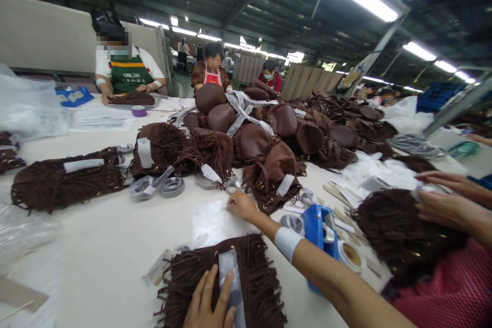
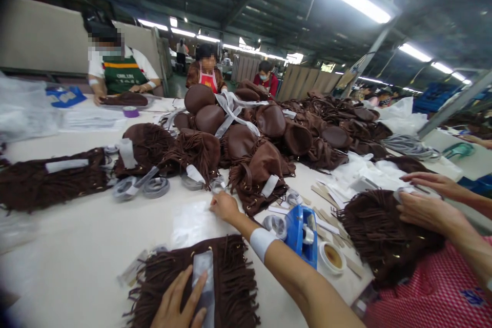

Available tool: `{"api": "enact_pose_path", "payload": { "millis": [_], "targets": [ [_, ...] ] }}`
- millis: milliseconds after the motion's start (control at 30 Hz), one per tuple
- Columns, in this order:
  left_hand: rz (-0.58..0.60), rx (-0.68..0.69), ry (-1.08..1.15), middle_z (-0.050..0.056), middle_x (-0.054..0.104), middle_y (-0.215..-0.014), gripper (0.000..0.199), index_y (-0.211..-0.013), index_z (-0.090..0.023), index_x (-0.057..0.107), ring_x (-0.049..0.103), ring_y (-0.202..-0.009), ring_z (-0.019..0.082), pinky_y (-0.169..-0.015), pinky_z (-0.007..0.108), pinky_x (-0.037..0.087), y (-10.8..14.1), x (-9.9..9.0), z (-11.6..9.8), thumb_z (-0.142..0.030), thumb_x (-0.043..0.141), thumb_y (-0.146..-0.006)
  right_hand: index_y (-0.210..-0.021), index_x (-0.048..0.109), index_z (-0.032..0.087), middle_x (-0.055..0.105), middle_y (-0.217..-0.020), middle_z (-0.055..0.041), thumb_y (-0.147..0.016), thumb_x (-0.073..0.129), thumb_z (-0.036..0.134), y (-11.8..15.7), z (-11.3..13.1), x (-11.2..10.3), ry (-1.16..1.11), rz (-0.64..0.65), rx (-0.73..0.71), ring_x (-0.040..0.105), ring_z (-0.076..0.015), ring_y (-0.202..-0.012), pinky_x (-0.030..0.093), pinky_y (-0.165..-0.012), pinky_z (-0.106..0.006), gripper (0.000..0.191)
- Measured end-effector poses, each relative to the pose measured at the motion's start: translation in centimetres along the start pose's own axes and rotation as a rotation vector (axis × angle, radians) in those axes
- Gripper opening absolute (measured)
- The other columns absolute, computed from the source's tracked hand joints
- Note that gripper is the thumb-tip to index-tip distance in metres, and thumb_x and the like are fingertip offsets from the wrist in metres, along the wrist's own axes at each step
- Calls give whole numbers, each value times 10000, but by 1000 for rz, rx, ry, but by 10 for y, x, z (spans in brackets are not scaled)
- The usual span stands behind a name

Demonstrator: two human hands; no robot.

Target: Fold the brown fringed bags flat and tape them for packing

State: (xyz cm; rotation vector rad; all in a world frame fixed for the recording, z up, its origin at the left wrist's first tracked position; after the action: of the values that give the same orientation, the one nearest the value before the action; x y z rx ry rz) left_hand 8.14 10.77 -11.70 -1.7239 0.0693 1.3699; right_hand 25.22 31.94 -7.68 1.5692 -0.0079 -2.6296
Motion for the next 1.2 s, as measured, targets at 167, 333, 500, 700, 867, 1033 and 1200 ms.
{"api": "enact_pose_path", "payload": {
  "millis": [167, 333, 500, 700, 867, 1033, 1200],
  "targets": [
    [64, -93, 44, 110, 502, -1394, 635, -1444, -313, 416, 499, -1226, 287, -898, 380, 529, -3, -3, 0, -290, 584, -832, -923, 611, 218, 612, -789, 24, -834, 682, 277, -1, 7, -9, -84, -3, 33, 559, -132, -737, 372, -672, -225, 128],
    [149, -110, 106, 100, 466, -1451, 615, -1460, -296, 397, 473, -1272, 284, -953, 384, 512, -12, -15, -2, -323, 567, -870, -975, 579, 197, 538, -606, 64, -801, 729, 312, -7, -11, 17, -206, 163, 148, 520, -108, -528, 395, -551, -216, 258],
    [166, -131, 111, 90, 435, -1488, 618, -1465, -306, 384, 481, -1276, 282, -960, 390, 516, -15, -21, -2, -322, 566, -874, -1042, 593, 157, 574, -654, 41, -746, 776, 252, -14, -15, 29, -342, 295, 149, 532, -96, -526, 432, -505, -203, 361],
    [168, -43, 121, 90, 419, -1515, 642, -1477, -257, 367, 446, -1329, 303, -956, 422, 513, -15, -13, -8, -255, 557, -864, -836, 618, 150, 601, -737, 31, -739, 765, 234, -22, 21, 13, -420, 394, -48, 545, -77, -646, 432, -579, -165, 195],
    [211, -4, 96, 64, 410, -1525, 641, -1432, -285, 434, 519, -1227, 324, -859, 448, 538, -16, -2, -9, -206, 556, -807, -843, 551, 188, 583, -762, 57, -750, 751, 246, -12, 47, 17, -410, 567, -164, 575, -76, -610, 461, -520, -155, 228],
    [274, -78, 57, 76, 307, -1579, 640, -1343, -331, 523, 552, -1103, 350, -775, 450, 532, -22, -2, -3, -205, 605, -721, -854, 498, 191, 561, -633, 75, -831, 653, 179, -14, 63, 20, -385, 608, -218, 616, -100, -532, 480, -492, -178, 157],
    [376, -99, 72, 103, 290, -1583, 588, -1316, -343, 544, 547, -1122, 358, -783, 463, 505, -28, -2, 0, -228, 583, -741, -865, 588, 171, 614, -789, 31, -764, 673, 61, -24, 77, 3, -341, 388, -302, 625, -98, -705, 490, -679, -211, 172]
  ]
}}
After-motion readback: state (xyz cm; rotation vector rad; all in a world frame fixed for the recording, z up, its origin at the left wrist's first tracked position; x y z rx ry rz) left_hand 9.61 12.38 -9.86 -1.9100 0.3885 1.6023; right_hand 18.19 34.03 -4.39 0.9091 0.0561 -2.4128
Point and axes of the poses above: each hand's wrist, its own y-axis away from the middle knuckle, its own x-axis out of the palm, z = x × y, the point moved 8 cm from there along -y, towards the middle knuckle
